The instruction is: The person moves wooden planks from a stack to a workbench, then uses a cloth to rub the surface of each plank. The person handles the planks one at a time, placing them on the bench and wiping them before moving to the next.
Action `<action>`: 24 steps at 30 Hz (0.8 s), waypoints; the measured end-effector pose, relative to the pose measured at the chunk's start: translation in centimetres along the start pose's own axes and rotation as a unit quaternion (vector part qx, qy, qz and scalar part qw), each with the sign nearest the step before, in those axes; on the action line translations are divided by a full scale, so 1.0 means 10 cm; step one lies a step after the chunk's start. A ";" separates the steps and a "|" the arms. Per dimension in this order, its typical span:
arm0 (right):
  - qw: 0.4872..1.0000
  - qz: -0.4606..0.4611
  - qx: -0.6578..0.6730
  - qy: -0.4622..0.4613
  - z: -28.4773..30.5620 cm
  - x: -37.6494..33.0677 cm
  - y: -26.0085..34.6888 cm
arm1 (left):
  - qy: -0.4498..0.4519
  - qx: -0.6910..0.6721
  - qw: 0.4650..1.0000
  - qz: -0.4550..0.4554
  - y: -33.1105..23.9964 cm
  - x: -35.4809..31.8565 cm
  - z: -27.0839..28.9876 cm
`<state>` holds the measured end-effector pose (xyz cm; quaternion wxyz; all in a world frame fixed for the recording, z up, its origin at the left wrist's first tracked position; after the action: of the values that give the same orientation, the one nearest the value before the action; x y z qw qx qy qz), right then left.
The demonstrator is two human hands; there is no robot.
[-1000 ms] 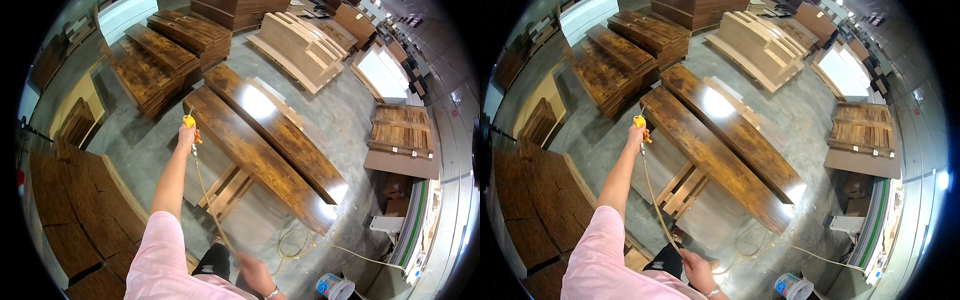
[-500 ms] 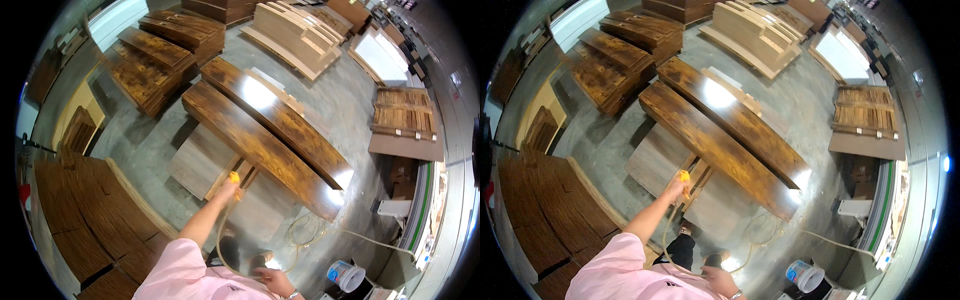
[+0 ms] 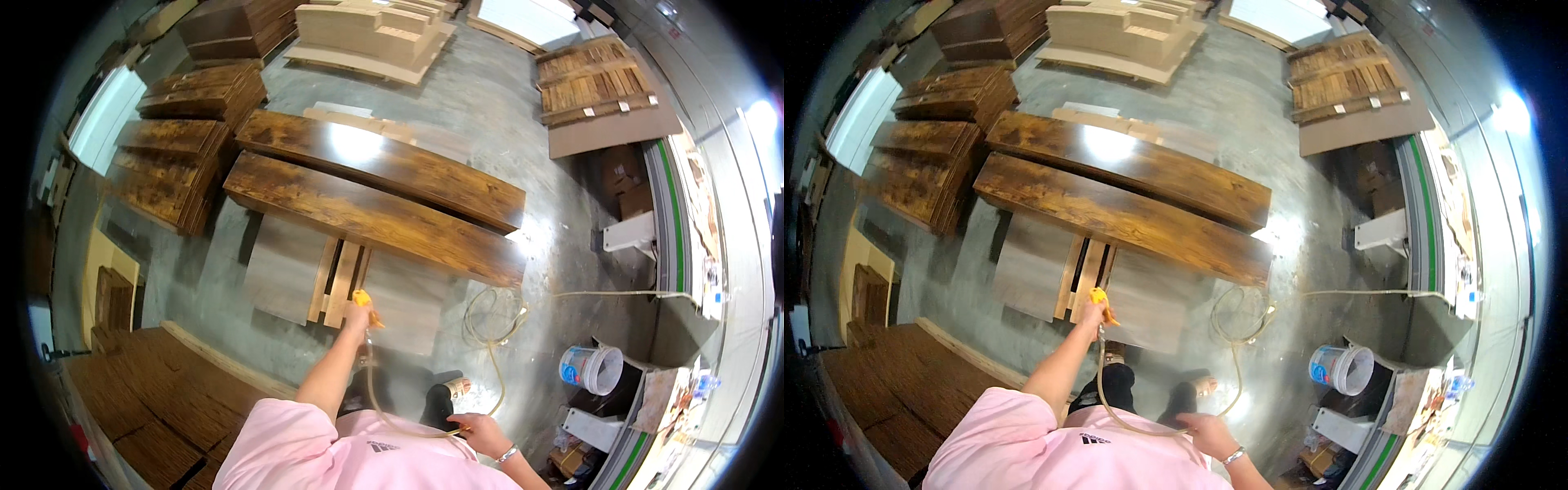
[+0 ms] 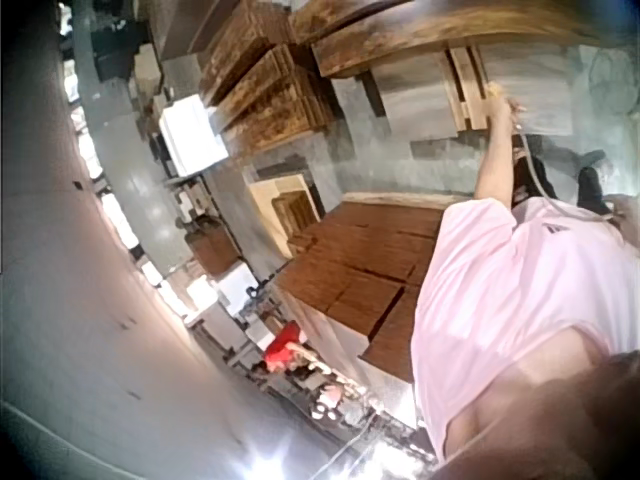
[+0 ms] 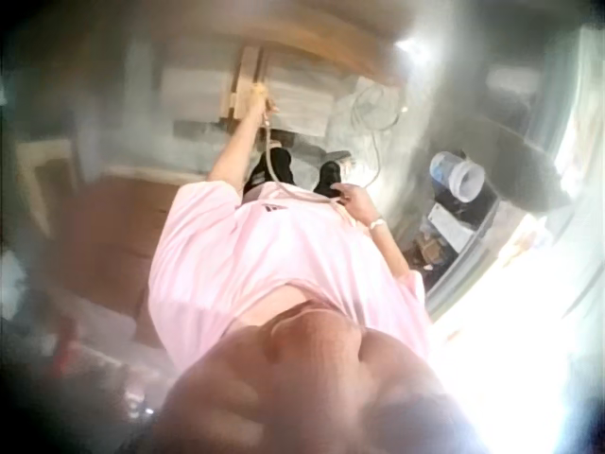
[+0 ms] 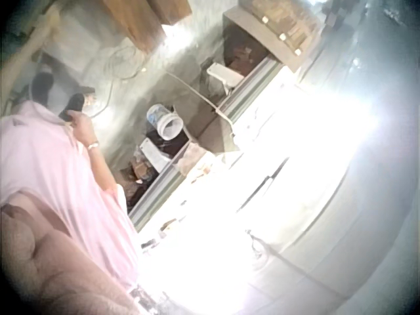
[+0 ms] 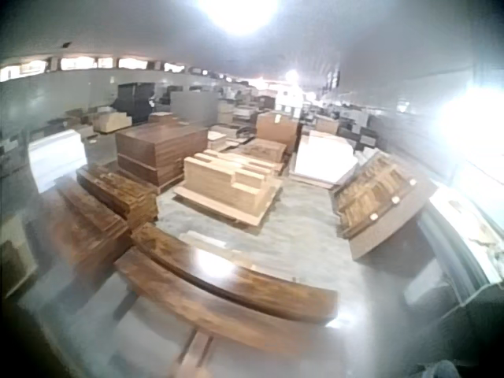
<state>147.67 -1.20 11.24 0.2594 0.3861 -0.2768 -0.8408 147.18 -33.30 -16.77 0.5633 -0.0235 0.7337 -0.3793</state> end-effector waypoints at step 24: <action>0.927 -0.272 0.053 -0.252 1.38 -3.37 -3.77 | 0.182 0.388 0.903 -0.020 2.91 -1.94 -3.98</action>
<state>147.44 51.21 10.74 -0.0785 0.2352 -0.2611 -0.9329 132.11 17.47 -14.99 0.3766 0.2519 0.6179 -0.6426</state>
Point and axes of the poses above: each hand's wrist, its own x-axis towards the middle knuckle, its own z-axis out of the back of the hand, y = z × x, the point moved 8 cm from there along x, towards the middle knuckle, and after that the axes turned 6 degrees about -y, right-handed, at the moved point
